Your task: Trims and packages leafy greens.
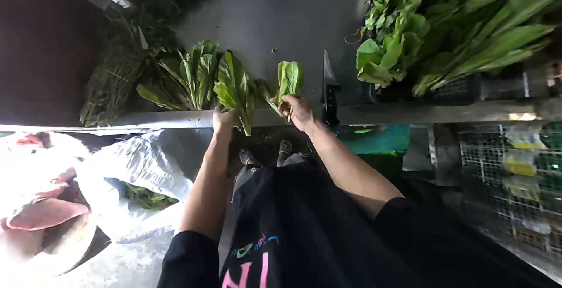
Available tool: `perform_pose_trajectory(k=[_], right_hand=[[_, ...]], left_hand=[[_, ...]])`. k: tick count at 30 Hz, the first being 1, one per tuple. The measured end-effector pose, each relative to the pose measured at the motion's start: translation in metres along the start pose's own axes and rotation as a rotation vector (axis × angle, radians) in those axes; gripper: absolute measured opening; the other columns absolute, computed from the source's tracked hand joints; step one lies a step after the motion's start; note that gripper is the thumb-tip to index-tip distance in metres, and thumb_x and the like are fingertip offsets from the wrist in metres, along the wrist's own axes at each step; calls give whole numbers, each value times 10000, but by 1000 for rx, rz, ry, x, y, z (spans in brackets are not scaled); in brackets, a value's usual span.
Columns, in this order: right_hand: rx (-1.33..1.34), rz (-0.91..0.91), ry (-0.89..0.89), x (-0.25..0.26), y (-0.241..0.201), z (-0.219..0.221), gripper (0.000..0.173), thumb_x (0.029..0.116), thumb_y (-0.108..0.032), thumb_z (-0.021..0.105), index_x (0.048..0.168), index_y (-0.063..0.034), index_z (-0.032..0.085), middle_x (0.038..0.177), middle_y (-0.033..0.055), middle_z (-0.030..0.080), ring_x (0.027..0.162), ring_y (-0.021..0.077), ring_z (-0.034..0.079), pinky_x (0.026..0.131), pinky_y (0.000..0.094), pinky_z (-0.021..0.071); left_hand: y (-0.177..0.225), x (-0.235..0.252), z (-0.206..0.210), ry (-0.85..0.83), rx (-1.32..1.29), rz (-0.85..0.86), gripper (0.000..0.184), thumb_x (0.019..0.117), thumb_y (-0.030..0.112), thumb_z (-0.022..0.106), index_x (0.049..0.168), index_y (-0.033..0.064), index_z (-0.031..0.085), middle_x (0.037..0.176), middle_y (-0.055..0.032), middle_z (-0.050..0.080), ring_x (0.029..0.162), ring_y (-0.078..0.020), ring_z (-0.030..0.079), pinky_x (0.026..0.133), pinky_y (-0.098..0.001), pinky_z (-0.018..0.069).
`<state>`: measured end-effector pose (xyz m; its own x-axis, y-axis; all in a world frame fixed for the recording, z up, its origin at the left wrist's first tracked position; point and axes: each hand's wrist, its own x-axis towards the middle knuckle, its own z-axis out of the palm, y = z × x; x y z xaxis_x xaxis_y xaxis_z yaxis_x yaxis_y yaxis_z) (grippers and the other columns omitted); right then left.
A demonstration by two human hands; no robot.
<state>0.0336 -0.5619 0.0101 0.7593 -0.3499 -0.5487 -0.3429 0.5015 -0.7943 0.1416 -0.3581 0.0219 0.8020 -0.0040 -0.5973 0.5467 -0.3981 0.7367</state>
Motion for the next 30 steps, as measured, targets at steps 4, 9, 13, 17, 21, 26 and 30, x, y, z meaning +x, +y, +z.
perform_pose_trajectory(k=[4,9,13,17,21,26,30], right_hand=[[-543,-83,156,0,4,-12,448,998,-296,632,1364,-46,567,1175,160,692,1015,254,686,888,466,571],[-693,-393,306,-18,-2,8,456,945,-234,697,1307,23,591,1246,245,609,1070,325,649,917,461,556],[-494,-259,-21,-30,2,37,546,891,-345,790,1270,-2,599,1065,137,707,956,216,697,887,446,587],[-438,-89,-56,-19,8,59,641,832,-392,854,1279,1,615,1184,178,685,1125,261,661,1000,500,537],[-234,-51,-96,-10,11,59,333,915,-205,769,1172,-19,670,1065,117,701,957,183,673,859,384,575],[75,-114,-269,-13,7,46,230,997,-119,545,1197,-34,618,1110,107,730,795,106,642,642,246,505],[145,-197,-246,-30,5,34,216,999,-173,526,1177,-93,620,1104,62,714,873,111,645,721,276,527]], left_hand=[[-5,-10,-9,-71,-272,-45,366,947,101,661,1300,65,571,1089,-116,676,944,-213,665,789,-408,574],[-6,-26,-17,-142,-454,-56,289,1011,100,540,1298,61,525,1150,-128,654,1017,-250,663,872,-470,573],[-6,-32,-14,-177,-512,-28,290,1016,97,531,1304,63,515,1112,-126,663,958,-254,681,823,-468,593],[-2,-41,-10,-192,-520,-6,250,1010,67,552,1258,41,536,1081,-120,674,947,-238,685,814,-443,600],[-16,-33,-17,-206,-511,14,218,987,41,579,1204,22,575,1033,-122,686,928,-240,685,819,-448,601],[-26,-25,-22,-116,-620,-61,254,991,66,553,1241,26,538,1020,-137,673,886,-256,684,778,-456,602],[-24,-19,-26,-92,-718,-89,208,994,101,538,1188,29,551,986,-123,668,824,-234,673,723,-417,596]])
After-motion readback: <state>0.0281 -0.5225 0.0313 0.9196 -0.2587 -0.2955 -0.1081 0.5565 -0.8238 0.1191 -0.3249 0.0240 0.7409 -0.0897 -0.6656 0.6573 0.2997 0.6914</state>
